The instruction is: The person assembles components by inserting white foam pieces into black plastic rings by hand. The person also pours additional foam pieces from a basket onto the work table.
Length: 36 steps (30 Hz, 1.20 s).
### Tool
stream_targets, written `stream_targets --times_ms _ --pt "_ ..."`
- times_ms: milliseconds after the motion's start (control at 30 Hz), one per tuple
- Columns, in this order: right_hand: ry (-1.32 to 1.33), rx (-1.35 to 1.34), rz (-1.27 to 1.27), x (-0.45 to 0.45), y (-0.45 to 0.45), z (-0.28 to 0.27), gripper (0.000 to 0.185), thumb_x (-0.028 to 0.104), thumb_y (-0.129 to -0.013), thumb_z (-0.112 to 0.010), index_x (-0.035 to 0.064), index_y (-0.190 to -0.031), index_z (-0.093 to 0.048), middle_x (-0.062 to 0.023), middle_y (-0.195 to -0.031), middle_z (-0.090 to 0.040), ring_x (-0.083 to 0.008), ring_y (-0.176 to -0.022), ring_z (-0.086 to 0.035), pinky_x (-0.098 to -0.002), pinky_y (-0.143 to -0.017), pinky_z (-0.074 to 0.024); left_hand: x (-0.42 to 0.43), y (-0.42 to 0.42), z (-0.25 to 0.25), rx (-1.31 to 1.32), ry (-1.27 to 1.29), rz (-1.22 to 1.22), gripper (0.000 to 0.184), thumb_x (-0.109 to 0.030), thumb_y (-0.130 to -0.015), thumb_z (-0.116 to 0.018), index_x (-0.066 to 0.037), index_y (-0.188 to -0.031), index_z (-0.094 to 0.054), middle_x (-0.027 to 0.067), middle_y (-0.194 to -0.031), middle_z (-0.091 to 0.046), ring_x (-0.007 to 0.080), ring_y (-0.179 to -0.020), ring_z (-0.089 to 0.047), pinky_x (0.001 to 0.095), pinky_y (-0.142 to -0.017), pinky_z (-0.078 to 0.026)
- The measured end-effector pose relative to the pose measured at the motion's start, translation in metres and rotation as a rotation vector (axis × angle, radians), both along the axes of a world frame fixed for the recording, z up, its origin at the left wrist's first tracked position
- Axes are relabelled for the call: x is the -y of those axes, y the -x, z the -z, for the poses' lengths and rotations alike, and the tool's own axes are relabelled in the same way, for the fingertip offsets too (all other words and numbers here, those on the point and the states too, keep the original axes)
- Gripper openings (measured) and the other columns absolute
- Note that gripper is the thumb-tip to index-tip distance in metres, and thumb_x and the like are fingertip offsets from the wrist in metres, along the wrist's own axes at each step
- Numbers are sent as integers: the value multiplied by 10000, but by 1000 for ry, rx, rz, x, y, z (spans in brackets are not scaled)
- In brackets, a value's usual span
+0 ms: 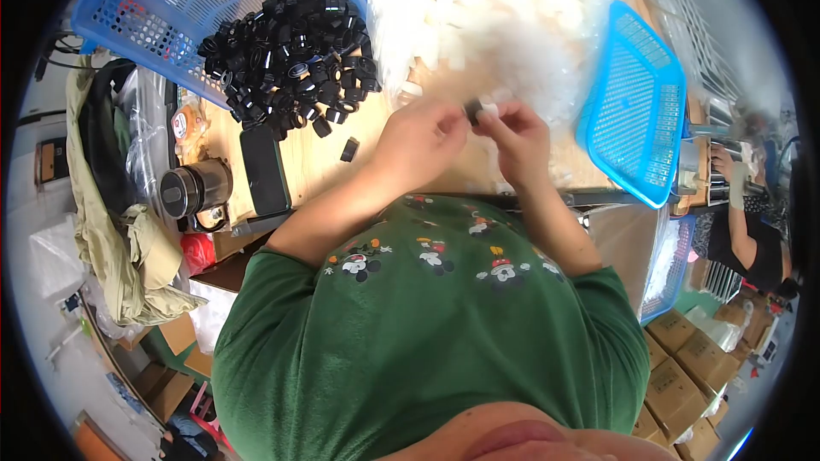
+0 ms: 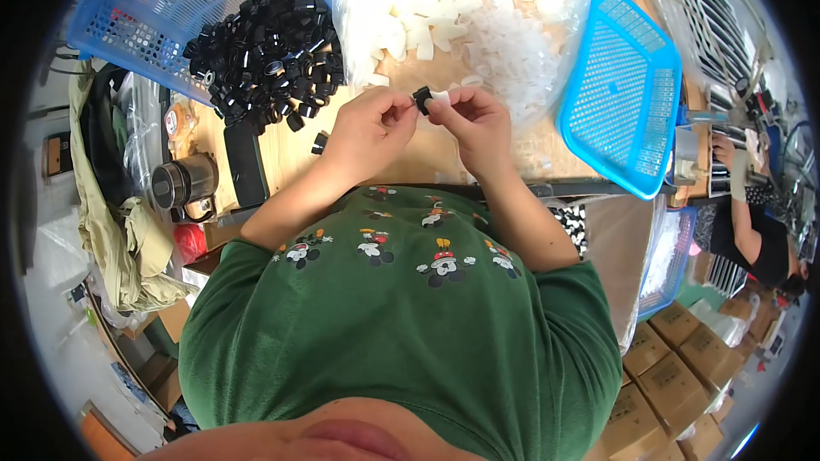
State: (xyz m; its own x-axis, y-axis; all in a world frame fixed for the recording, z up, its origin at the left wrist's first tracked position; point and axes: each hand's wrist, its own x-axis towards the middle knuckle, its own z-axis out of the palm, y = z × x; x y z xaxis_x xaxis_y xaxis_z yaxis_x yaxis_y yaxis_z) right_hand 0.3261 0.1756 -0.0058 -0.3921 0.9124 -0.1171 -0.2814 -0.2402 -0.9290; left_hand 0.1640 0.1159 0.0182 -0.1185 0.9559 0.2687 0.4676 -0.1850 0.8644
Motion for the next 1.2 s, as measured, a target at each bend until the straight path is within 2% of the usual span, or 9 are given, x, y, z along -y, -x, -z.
stream_targets --times_ms 33,133,200,533,733,833,967,1067,1200 --pt "52 -35 3 0 -1 1 72 28 -826 -672 13 -865 -614 -65 -820 -658 -129 -708 -634 -258 -672 -539 0 2 0 -17 22 16 104 -41 -823 -653 -2 -918 -640 49 -772 -618 79 -635 -540 209 -574 -441" --pt "196 -153 -7 -3 -6 3 47 34 -843 -653 19 -869 -618 -67 -826 -661 -134 -720 -640 -267 -668 -548 5 3 3 322 185 37 77 -57 -844 -636 -5 -901 -634 38 -765 -610 77 -644 -536 209 -584 -436" --pt "275 -245 -40 -3 -7 2 32 38 -854 -639 22 -874 -620 -70 -842 -663 -141 -732 -646 -273 -667 -555 6 6 3 317 184 57 89 -75 -856 -631 -9 -915 -626 35 -774 -610 75 -659 -537 209 -598 -436" --pt "246 -236 -90 1 -3 4 59 41 -850 -643 24 -902 -622 -70 -873 -665 -151 -746 -650 -278 -688 -551 1 -1 3 40 73 101 107 -114 -902 -574 -9 -890 -560 54 -771 -523 124 -652 -484 272 -586 -400" --pt "350 -262 -130 -5 -16 3 68 55 -851 -640 12 -905 -643 -69 -869 -667 -158 -740 -649 -282 -700 -547 10 5 -2 176 -9 216 53 -55 -904 -548 -12 -875 -559 34 -769 -505 110 -662 -451 237 -593 -369" --pt "396 -307 -201 -6 -19 5 76 65 -862 -627 7 -905 -650 -73 -874 -668 -163 -749 -650 -290 -711 -547 7 21 -2 174 55 165 55 -65 -867 -564 -24 -891 -591 87 -778 -541 200 -692 -535 299 -622 -431" --pt "389 -340 -180 -8 -12 5 82 59 -871 -612 1 -911 -654 -80 -885 -670 -165 -776 -648 -294 -725 -545 11 27 4 159 22 161 55 -70 -861 -576 -22 -877 -598 82 -797 -557 183 -702 -537 282 -627 -429" --pt "350 -334 -150 -6 -7 3 87 53 -873 -610 -2 -922 -657 -84 -892 -670 -162 -804 -643 -293 -739 -540 15 23 -1 46 -189 237 55 -34 -876 -573 -2 -832 -563 43 -781 -534 137 -658 -470 252 -600 -378" --pt "260 -259 -172 -6 -5 9 90 53 -862 -626 -4 -917 -669 -78 -943 -666 -160 -829 -635 -286 -757 -527 9 33 5 50 19 42 57 -52 -875 -588 -4 -904 -584 34 -786 -556 118 -661 -482 246 -601 -389"
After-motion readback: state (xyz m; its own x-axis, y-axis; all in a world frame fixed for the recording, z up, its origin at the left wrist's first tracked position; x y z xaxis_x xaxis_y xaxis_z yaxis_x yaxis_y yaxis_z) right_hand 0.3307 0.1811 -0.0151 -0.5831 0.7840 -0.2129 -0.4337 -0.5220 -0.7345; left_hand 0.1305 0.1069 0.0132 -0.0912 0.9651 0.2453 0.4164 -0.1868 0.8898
